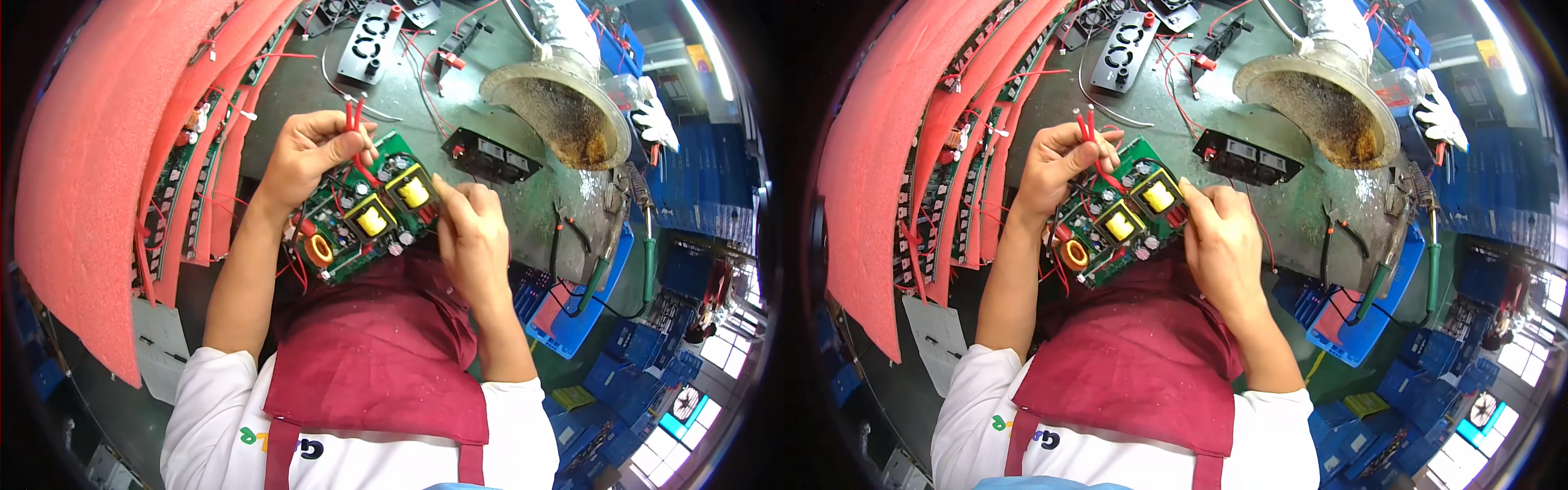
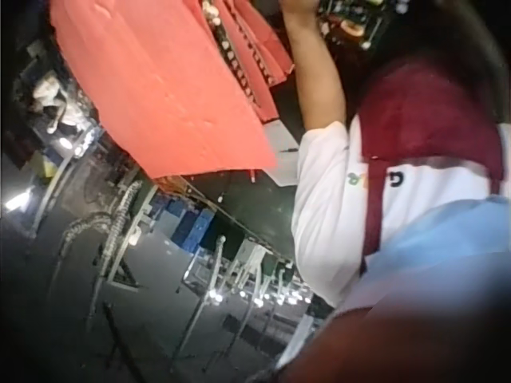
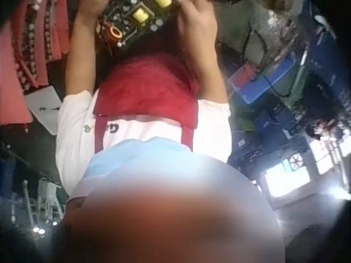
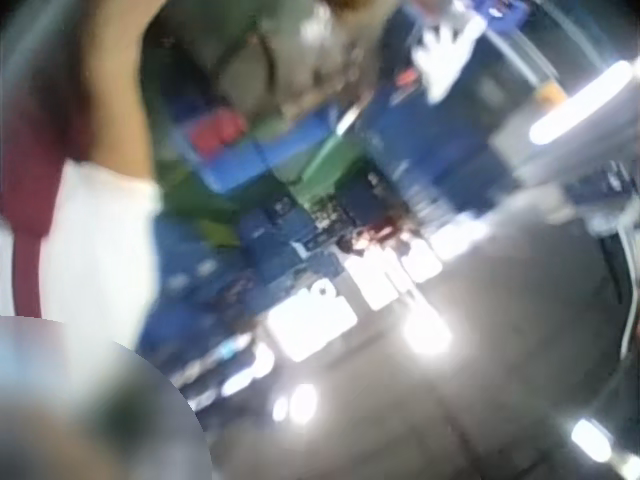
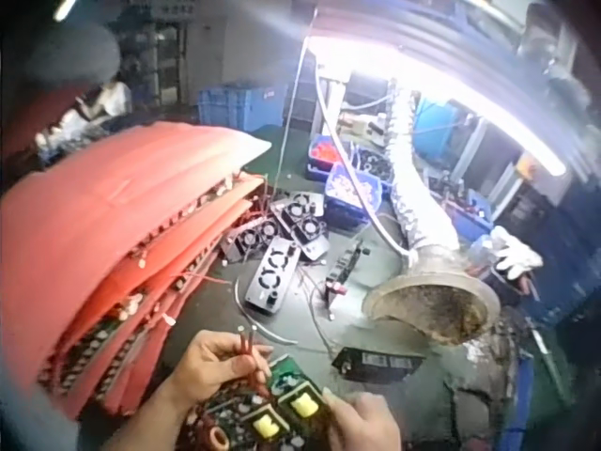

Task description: Assembling electronic components, wiring, and a cooling fan onto a circuit board at a workbench.

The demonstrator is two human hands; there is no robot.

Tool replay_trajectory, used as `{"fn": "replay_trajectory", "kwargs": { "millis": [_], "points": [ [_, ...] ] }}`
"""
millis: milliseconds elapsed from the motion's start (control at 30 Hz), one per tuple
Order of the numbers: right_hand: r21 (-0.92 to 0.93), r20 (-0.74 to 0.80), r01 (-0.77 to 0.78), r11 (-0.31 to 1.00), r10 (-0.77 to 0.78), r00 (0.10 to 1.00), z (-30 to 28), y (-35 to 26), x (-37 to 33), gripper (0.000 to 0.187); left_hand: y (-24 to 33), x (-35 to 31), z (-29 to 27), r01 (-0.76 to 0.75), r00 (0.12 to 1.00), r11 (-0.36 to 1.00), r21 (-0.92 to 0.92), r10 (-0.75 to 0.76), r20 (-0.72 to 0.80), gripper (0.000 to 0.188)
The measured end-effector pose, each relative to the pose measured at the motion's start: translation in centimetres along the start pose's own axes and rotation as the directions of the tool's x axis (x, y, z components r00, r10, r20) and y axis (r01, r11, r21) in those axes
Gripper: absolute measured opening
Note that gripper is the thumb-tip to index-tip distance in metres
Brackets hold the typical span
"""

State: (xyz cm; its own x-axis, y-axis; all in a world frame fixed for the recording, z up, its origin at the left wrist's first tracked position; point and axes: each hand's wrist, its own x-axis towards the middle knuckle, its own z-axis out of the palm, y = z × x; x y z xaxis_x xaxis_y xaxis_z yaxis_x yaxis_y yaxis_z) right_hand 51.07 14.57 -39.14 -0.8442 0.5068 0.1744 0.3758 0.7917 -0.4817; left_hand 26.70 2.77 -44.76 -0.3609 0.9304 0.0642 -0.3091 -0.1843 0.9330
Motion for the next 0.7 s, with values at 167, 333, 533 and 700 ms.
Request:
{"fn": "replay_trajectory", "kwargs": {
  "millis": [167,333,533,700],
  "points": [
    [0.069,-0.144,-0.020,0.997,0.030,0.989,1.7,0.3,-2.9,0.065,-0.4,-0.7,2.3,-0.105,0.994,0.988,-0.109,0.105,-0.014,0.023],
    [0.204,-0.228,0.032,0.979,0.016,0.974,-0.8,2.4,-4.2,0.061,0.2,-3.1,8.1,-0.076,0.942,0.893,-0.443,-0.082,-0.326,0.021],
    [0.004,-0.076,-0.040,0.999,0.040,0.996,-4.4,4.1,-4.9,0.100,-2.8,-4.0,14.4,-0.103,0.879,0.874,-0.474,-0.143,-0.455,0.020],
    [0.035,0.012,-0.105,0.994,0.104,0.994,-2.5,5.5,-5.4,0.098,-4.7,-4.6,15.3,-0.074,0.832,0.955,-0.288,-0.100,-0.546,0.020]
  ]
}}
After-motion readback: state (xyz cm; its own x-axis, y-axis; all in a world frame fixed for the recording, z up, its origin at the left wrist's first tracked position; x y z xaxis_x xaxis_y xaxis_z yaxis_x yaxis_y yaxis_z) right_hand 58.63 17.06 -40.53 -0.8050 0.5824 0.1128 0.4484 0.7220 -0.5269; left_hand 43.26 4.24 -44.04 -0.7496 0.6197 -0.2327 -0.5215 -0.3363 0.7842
